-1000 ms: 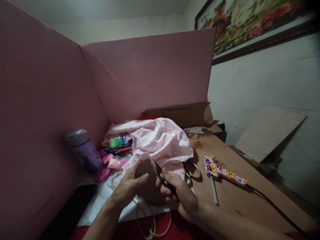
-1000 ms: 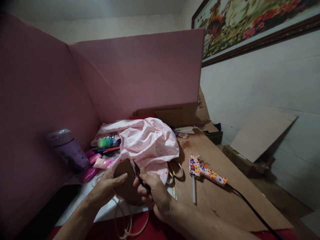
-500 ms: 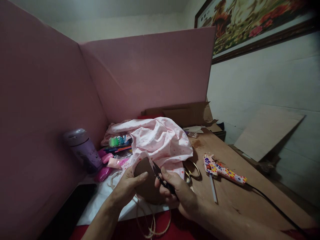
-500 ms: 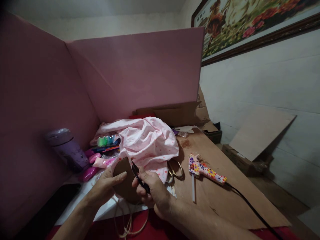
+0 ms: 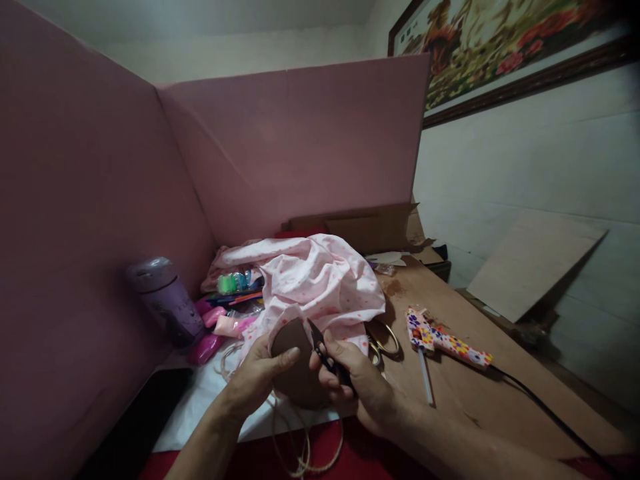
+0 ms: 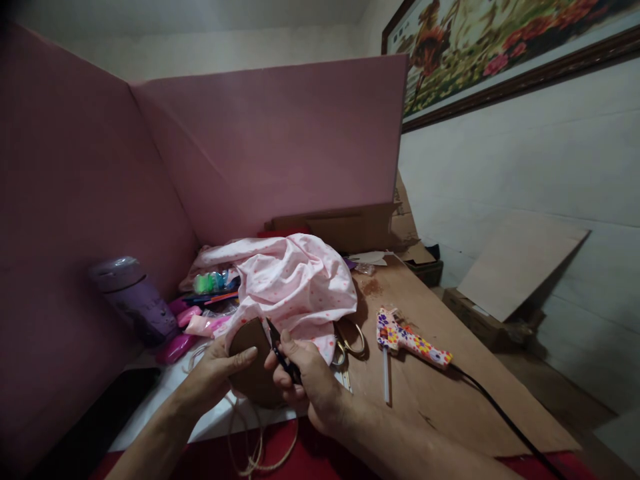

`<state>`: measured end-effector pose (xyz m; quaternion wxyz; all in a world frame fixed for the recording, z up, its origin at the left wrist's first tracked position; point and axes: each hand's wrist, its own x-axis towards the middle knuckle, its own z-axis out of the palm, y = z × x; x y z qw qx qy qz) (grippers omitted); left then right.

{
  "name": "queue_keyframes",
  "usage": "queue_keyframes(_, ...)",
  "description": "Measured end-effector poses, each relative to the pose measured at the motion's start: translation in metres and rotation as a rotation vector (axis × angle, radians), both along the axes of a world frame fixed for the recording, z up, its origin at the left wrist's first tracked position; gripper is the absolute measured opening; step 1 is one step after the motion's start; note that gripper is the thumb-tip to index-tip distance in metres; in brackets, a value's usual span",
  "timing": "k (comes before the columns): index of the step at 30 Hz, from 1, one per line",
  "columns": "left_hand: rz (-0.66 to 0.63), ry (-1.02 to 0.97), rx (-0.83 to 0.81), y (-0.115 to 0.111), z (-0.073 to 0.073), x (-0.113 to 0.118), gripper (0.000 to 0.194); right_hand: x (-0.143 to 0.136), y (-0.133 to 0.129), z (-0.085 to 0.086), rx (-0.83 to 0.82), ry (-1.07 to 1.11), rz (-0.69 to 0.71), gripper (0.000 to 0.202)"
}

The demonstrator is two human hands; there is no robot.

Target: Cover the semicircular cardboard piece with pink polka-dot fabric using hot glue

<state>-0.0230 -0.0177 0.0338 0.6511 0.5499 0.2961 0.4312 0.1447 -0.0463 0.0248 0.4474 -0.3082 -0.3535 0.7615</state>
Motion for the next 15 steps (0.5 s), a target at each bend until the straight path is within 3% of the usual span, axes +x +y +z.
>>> queue_keyframes(9,0.038,-0.057,-0.042,0.0013,0.0044,-0.0021,0.039,0.0017,-0.0017,0.0022,-0.051,-0.046,0.057,0.047)
queue_keyframes(15,0.005,0.013,-0.040,0.0027,0.0003,-0.0028,0.041,0.0032,-0.0011,0.0059,-0.015,-0.034,0.037,0.047)
